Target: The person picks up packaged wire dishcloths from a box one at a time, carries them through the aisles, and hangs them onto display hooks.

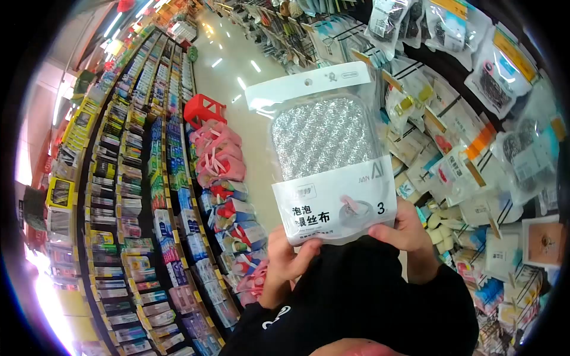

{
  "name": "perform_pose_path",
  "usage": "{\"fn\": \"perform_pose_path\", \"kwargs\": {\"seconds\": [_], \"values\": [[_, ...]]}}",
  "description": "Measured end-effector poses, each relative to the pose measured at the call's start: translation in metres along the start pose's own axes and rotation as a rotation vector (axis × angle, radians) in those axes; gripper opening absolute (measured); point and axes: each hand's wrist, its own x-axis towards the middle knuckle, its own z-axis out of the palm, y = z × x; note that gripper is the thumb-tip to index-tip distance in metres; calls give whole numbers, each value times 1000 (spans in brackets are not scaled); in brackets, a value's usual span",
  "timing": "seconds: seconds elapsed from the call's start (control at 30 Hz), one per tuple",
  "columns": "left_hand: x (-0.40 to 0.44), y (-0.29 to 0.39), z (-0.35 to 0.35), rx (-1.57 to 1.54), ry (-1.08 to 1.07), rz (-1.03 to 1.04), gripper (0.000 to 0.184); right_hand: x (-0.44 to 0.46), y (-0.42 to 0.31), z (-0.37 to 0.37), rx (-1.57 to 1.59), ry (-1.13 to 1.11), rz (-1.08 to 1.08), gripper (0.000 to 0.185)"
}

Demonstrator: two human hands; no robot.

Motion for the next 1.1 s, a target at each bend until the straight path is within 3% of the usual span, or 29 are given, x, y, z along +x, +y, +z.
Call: {"fn": "perform_pose_path", "kwargs": {"seconds": [0.1,0.3,0.37,0.57,0.63,0.83,0.9,0.93,1.1], "values": [[26,-25,0,-36,-11,-60,4,18,14,-16,-6,28,44,22],[81,-55,-29,-23,-86,122,7,77,21,-23,-140,-71,-7,26],[95,-67,-40,-99,-63,41,9,88,34,-16,27,62,92,27],[154,-110,-86,-329,-59,44,9,161,49,5,22,179,94,29],[176,-125,-108,-323,-61,121,9,197,45,4,-208,34,23,27],[218,-169,-162,-370,-74,153,12,277,75,30,-134,70,66,24],[226,-181,-172,-618,19,-242,28,293,102,36,-54,145,172,25],[230,-201,-179,-656,-47,-270,40,301,108,41,-131,159,195,23],[255,-231,-199,-669,-98,-271,44,337,124,52,-273,184,152,23]]}}
